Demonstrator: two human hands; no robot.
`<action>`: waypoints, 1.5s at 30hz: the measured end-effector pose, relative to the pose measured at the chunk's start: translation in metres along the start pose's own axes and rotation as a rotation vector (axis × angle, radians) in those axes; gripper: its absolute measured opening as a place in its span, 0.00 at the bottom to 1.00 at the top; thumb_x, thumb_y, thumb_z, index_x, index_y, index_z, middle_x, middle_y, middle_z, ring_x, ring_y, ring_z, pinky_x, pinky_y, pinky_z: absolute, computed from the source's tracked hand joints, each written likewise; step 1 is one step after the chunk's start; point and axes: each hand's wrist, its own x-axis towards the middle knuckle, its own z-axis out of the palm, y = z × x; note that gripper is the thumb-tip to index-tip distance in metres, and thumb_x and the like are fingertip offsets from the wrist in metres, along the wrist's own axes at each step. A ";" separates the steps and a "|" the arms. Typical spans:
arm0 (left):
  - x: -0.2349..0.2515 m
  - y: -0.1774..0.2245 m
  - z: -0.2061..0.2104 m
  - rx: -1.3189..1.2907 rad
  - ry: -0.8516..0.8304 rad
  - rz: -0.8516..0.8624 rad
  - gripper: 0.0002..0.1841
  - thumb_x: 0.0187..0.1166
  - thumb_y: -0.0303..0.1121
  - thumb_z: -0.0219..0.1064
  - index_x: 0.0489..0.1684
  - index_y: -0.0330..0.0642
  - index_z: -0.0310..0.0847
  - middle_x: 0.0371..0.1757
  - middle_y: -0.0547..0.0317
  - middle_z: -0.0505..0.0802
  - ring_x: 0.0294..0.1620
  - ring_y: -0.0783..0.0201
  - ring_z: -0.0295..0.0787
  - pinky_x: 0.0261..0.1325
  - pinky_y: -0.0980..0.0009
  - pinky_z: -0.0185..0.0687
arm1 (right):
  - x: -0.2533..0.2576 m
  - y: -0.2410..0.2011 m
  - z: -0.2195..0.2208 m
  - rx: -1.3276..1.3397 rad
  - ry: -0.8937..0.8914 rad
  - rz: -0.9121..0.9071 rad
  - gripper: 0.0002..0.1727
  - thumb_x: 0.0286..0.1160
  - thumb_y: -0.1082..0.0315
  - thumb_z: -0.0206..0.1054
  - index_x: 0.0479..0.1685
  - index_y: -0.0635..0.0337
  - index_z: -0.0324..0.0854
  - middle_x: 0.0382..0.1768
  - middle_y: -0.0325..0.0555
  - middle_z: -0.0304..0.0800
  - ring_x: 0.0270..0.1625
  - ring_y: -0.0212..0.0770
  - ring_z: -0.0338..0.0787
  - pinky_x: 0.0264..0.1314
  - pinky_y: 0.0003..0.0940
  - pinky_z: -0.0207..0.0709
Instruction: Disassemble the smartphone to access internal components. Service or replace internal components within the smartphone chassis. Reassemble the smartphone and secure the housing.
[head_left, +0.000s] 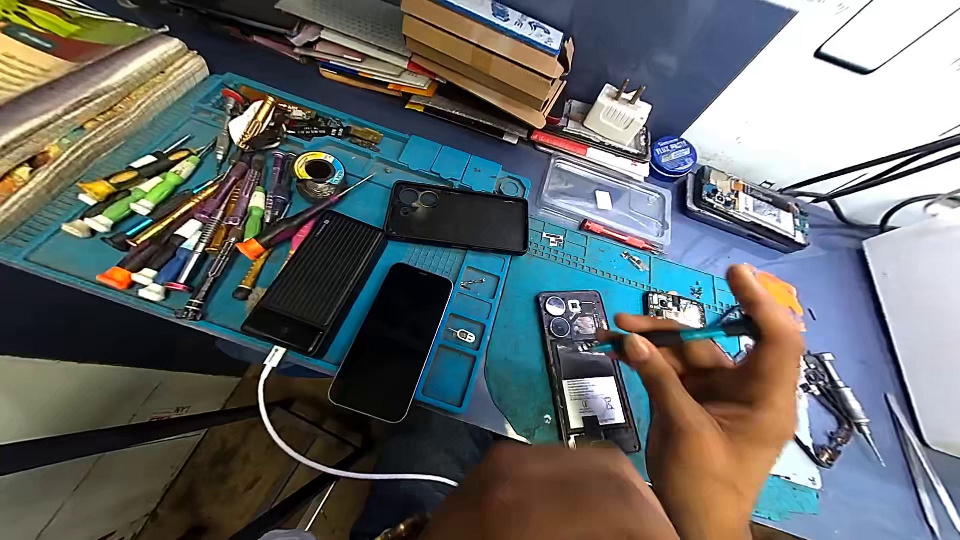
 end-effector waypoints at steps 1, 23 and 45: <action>0.002 -0.014 -0.005 0.167 0.121 -0.014 0.14 0.86 0.38 0.65 0.40 0.36 0.88 0.40 0.55 0.93 0.44 0.68 0.91 0.49 0.71 0.89 | -0.006 -0.003 -0.003 0.053 0.056 0.018 0.44 0.73 0.77 0.71 0.91 0.46 0.54 0.49 0.45 0.95 0.47 0.46 0.97 0.51 0.41 0.95; 0.004 -0.065 0.007 0.752 0.396 0.166 0.09 0.85 0.38 0.65 0.37 0.48 0.89 0.42 0.66 0.93 0.49 0.72 0.88 0.54 0.74 0.83 | -0.050 -0.026 0.003 0.043 0.126 -0.119 0.42 0.76 0.78 0.71 0.87 0.46 0.52 0.47 0.45 0.96 0.47 0.47 0.98 0.51 0.37 0.96; 0.010 -0.058 0.007 -0.301 0.327 -0.291 0.08 0.85 0.26 0.62 0.39 0.33 0.86 0.36 0.58 0.90 0.37 0.71 0.88 0.45 0.75 0.88 | -0.050 -0.026 -0.012 0.084 0.010 -0.241 0.37 0.78 0.76 0.70 0.84 0.35 0.62 0.61 0.42 0.94 0.58 0.50 0.96 0.63 0.41 0.93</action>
